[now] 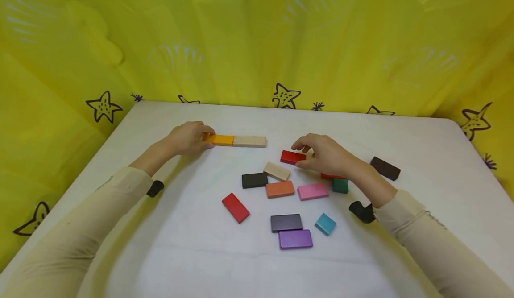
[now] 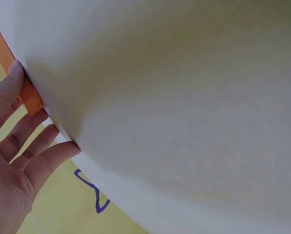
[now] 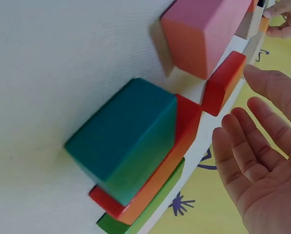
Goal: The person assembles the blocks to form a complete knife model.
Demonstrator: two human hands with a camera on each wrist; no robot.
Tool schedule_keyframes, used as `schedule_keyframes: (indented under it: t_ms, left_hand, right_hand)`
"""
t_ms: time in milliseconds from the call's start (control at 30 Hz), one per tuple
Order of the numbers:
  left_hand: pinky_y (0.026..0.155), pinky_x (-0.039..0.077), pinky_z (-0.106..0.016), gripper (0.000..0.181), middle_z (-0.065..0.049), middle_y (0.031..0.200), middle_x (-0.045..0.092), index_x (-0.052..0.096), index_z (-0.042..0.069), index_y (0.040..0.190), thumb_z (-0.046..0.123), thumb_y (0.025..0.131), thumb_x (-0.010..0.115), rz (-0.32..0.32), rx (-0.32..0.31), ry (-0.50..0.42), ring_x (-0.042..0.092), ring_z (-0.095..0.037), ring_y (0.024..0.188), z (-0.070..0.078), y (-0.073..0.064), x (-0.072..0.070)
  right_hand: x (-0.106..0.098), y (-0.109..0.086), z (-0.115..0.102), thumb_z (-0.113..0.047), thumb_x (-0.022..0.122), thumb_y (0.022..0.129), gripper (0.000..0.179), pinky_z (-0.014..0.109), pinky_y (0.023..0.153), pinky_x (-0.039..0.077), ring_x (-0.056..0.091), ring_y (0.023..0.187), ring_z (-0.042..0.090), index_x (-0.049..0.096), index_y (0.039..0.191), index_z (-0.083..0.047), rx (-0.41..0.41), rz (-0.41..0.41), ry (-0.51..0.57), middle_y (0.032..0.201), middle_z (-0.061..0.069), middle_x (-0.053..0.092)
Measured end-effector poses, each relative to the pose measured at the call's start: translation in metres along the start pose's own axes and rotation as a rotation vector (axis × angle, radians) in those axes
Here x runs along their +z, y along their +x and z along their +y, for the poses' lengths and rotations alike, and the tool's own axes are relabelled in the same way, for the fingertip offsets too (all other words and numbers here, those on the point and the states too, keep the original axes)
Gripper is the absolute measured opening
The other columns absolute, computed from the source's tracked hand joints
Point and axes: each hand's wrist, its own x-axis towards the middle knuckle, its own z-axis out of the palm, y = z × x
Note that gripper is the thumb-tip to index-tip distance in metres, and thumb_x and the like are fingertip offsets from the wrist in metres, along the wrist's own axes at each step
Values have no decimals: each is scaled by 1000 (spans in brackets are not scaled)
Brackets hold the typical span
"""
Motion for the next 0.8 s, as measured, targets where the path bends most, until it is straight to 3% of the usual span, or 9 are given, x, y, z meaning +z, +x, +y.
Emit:
schedule_keyframes:
  t_ms: [333, 800]
  left_hand:
    - [79, 50, -44, 39, -10, 104, 64, 68, 8, 129, 28, 96, 73, 2, -7, 14, 56, -27, 92, 1, 0, -1]
    - [79, 49, -44, 39, -11, 107, 64, 68, 8, 129, 28, 96, 73, 3, 0, 22, 56, -27, 92, 1, 0, -1]
  right_hand:
    - [3, 1, 6, -8, 80, 88, 39, 50, 95, 50, 61, 109, 28, 68, 124, -1, 29, -26, 10, 115, 10, 70]
    - [5, 2, 11, -7, 79, 88, 35, 44, 89, 52, 61, 103, 26, 70, 122, -3, 35, -20, 14, 112, 8, 71]
